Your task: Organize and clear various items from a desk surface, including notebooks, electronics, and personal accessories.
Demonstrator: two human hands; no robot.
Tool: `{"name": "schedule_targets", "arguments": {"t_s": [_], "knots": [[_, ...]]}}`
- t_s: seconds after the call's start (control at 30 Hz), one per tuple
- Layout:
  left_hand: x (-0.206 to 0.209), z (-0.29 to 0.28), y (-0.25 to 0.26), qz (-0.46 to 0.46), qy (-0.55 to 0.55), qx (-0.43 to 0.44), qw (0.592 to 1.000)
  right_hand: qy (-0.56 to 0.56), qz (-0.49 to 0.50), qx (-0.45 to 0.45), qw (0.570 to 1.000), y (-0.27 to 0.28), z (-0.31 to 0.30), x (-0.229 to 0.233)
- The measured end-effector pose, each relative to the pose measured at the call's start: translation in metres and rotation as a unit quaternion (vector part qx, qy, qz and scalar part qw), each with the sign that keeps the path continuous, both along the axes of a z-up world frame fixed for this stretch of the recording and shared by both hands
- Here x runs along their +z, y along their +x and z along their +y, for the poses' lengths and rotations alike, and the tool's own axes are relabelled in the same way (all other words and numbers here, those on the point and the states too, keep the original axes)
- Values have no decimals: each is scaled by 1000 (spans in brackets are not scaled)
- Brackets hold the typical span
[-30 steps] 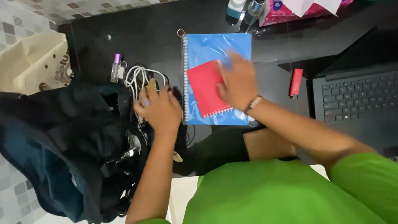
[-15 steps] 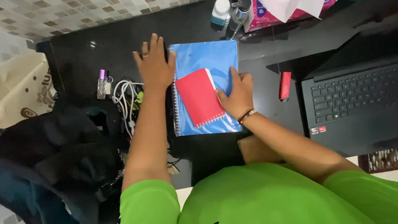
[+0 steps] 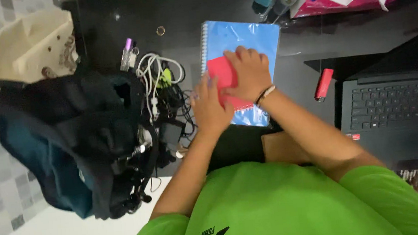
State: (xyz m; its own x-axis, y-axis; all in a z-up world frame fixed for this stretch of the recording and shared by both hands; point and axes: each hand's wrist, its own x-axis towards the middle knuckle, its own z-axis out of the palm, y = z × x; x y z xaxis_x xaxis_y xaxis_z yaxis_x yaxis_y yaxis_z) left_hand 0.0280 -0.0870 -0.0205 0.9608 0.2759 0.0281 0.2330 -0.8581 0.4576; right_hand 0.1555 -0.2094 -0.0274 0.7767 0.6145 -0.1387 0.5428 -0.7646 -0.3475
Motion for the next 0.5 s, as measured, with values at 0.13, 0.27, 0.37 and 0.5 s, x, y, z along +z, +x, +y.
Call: {"name": "schedule_targets", "arguments": {"t_s": [0.13, 0.27, 0.37, 0.5], "knots": [[0, -2, -38, 89, -33, -110, 989, -61, -13, 18, 998, 17, -14, -10], [-35, 13, -50, -21, 7, -138, 990, 22, 102, -17, 994, 32, -43, -36], [-29, 21, -43, -109, -49, -116, 986, 132, 197, -1, 972, 22, -68, 0], [14, 17, -5, -227, -158, 31, 961, 321, 326, -8, 889, -4, -110, -22]]}}
